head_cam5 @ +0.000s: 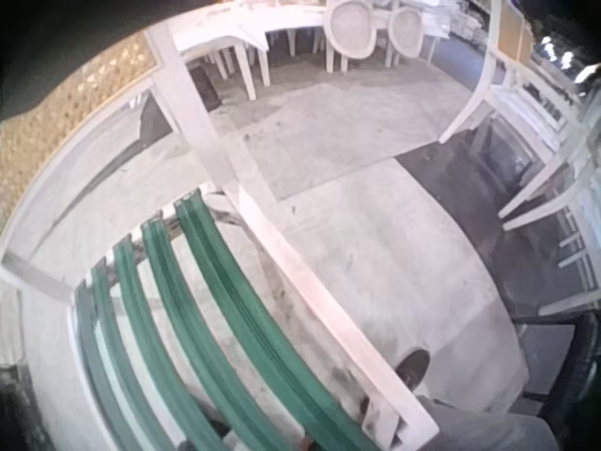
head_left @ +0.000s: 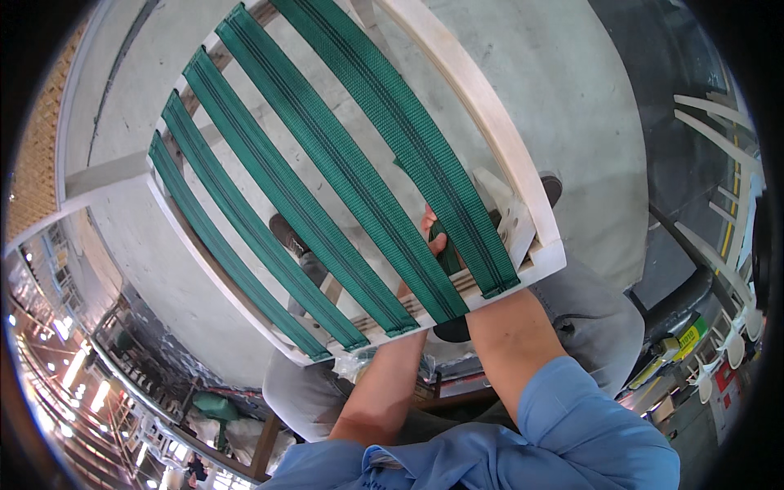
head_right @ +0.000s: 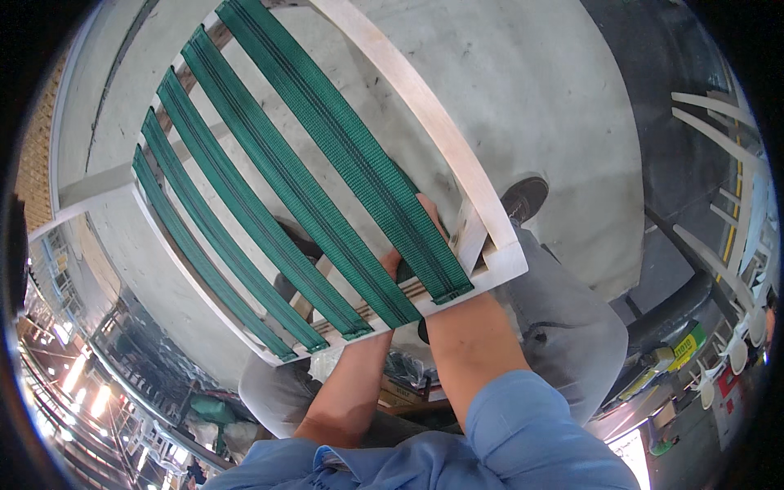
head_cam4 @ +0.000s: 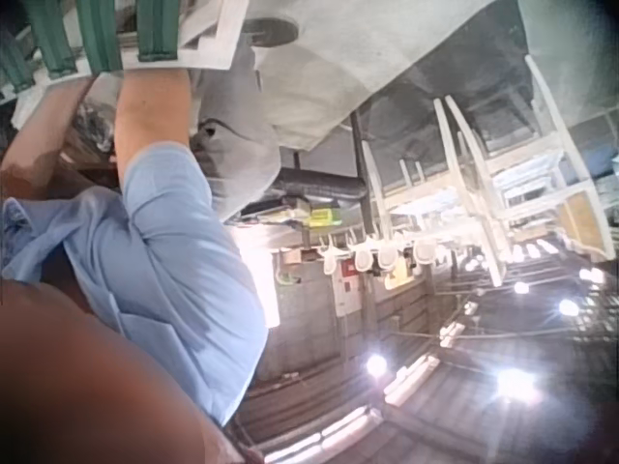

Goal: The person attaches green webbing strips to the seat frame of a white chair with a cane back. They use a staple gun to secure each strip, then cut the excess with scissors, repeating the process until the seat is fully covered.

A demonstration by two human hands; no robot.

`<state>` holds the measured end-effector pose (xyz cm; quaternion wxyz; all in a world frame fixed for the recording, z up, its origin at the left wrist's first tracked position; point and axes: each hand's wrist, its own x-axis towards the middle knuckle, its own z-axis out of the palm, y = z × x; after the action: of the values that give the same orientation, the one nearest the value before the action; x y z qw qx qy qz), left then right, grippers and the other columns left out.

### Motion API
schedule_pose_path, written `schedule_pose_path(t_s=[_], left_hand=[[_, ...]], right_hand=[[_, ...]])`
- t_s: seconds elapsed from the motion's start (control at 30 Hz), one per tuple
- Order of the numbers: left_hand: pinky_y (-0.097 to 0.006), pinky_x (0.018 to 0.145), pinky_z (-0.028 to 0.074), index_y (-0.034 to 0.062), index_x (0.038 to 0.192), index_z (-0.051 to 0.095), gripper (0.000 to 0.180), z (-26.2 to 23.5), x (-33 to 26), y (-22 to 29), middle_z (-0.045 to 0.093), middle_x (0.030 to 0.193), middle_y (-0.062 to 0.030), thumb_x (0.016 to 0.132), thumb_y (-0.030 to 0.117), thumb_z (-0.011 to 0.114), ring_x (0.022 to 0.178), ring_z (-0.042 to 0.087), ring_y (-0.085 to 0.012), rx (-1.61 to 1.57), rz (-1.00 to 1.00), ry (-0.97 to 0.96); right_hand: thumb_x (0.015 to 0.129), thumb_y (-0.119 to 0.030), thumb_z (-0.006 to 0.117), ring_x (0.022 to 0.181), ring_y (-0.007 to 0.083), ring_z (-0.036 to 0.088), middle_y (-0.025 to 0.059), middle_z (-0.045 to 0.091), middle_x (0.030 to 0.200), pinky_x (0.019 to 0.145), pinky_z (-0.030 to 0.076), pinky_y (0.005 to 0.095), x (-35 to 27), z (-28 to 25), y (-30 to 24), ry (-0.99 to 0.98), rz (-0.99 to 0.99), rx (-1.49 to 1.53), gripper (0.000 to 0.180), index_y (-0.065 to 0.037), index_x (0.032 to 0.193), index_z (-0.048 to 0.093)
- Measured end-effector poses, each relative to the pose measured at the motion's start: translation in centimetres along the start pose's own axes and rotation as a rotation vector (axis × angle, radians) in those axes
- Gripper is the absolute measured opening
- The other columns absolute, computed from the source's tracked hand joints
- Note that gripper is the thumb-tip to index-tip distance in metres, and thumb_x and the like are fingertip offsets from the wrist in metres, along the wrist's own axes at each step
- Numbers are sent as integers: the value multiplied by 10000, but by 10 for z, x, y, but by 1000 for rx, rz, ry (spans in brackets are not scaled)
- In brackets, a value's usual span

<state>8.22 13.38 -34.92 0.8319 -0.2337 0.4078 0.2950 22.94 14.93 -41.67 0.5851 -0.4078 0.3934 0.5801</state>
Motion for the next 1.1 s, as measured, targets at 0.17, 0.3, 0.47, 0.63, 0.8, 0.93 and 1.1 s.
schedule_pose_path(t_s=[0.17, 0.3, 0.47, 0.63, 0.8, 0.93, 1.1], left_hand=[[-403, 749, 574, 117, 1079, 696, 190, -1, 3, 0, 718, 931, -1, 993, 274, 635, 787, 664, -219, 30, 0, -38], [-412, 780, 572, 102, 1077, 688, 186, -2, 8, 1, 711, 937, -16, 998, 258, 627, 829, 663, -225, 5, 43, -72], [-423, 818, 571, 84, 1075, 677, 181, 1, 15, -11, 702, 945, -35, 1004, 238, 616, 881, 662, -232, 7, 27, -160], [-434, 856, 570, 65, 1073, 666, 176, -4, 25, -16, 693, 952, -54, 1010, 218, 605, 933, 661, -239, 3, -6, -300], [-438, 893, 569, 43, 1060, 654, 197, 2, 43, -20, 679, 953, -69, 1024, 221, 577, 972, 660, -252, 123, 81, -402], [-474, 857, 548, 81, 1129, 658, 291, 20, 50, -11, 721, 1080, -86, 1009, 322, 548, 985, 680, -235, -133, 12, -533], [-363, 629, 489, 139, 1082, 664, 165, 62, 57, -23, 715, 1016, 30, 1002, 264, 593, 823, 673, -137, 219, -1, -592]], right_hand=[[1006, -544, 555, 936, 316, 686, 115, 705, 1176, 813, 594, 490, 8, -3, -12, -4, -27, -34, 549, -101, 1323, 622], [1002, -545, 566, 943, 317, 684, 119, 702, 1181, 817, 592, 493, 7, 4, -7, -8, 10, -102, 559, -93, 1326, 620], [996, -547, 580, 953, 319, 680, 123, 698, 1186, 821, 589, 497, 6, 3, -11, -4, -14, -157, 573, -83, 1329, 617], [991, -549, 594, 963, 320, 677, 127, 694, 1192, 825, 587, 500, -21, -6, -18, 59, -1, -374, 587, -72, 1332, 614], [985, -551, 608, 973, 322, 674, 131, 691, 1197, 829, 584, 503, -111, -35, -36, 136, 119, -905, 601, -62, 1335, 612], [1065, -330, 613, 1017, 214, 677, 96, 669, 1161, 882, 594, 393, -269, -28, -56, -258, -81, -1048, 392, -44, 1333, 601], [1040, -234, 644, 919, 199, 710, 115, 697, 1024, 859, 608, 355, -469, -132, -162, 147, -778, -795, 317, 6, 1246, 634]])
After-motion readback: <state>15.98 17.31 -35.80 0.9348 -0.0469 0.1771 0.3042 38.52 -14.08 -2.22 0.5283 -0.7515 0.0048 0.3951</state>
